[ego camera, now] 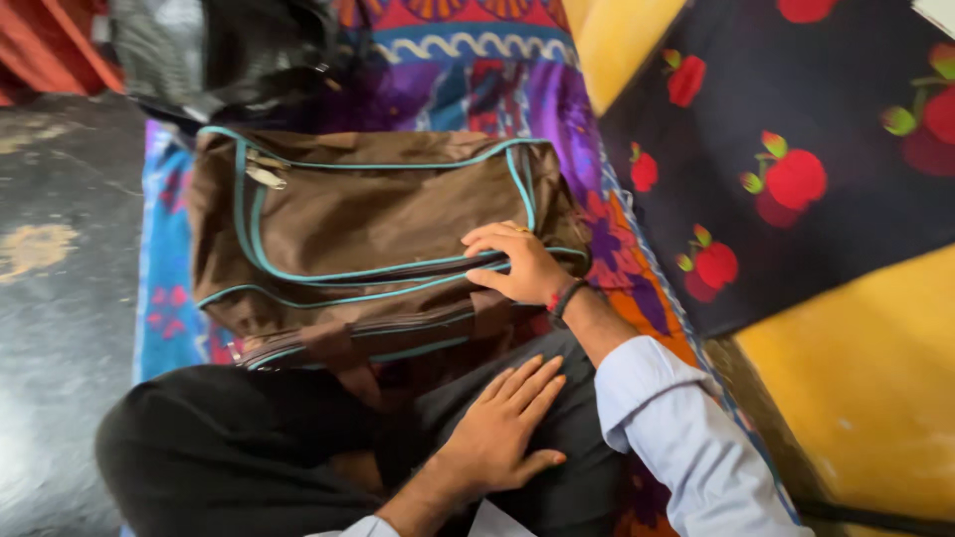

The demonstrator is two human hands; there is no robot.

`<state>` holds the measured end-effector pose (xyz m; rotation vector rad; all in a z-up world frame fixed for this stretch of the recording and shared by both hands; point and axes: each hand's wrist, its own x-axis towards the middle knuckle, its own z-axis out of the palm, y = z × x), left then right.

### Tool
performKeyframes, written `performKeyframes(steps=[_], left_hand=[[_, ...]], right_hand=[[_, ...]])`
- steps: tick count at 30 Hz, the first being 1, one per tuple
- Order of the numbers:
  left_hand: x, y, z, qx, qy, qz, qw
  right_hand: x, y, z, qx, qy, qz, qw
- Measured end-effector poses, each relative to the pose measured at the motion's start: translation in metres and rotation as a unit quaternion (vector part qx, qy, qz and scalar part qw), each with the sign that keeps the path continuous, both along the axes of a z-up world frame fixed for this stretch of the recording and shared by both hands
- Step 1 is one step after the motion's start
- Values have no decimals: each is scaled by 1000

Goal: The person packs folded clothes into a black duffel bag, arranging them carefully. They then switch to a brown duffel bag, open it, and remove several folded garments, placing them on the floor.

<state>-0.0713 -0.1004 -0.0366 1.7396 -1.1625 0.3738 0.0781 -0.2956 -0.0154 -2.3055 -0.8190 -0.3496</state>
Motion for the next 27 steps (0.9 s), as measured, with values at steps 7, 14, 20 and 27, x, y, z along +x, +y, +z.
performKeyframes(steps=[7,14,20,27], left_hand=[[23,30,-53,177,155,252,939],[4,-16,-33,5,25,66,998],[7,-30,-42,7,-7,88,996],[8,3,-45,-88,278,144,946]], right_hand=[[-11,6,-1,20,5,-14,1000],[-13,6,0,12,-1,-15,1000],[-13,7,-2,10,-18,-19,1000],[-15,6,-5,8,-19,-22,1000]])
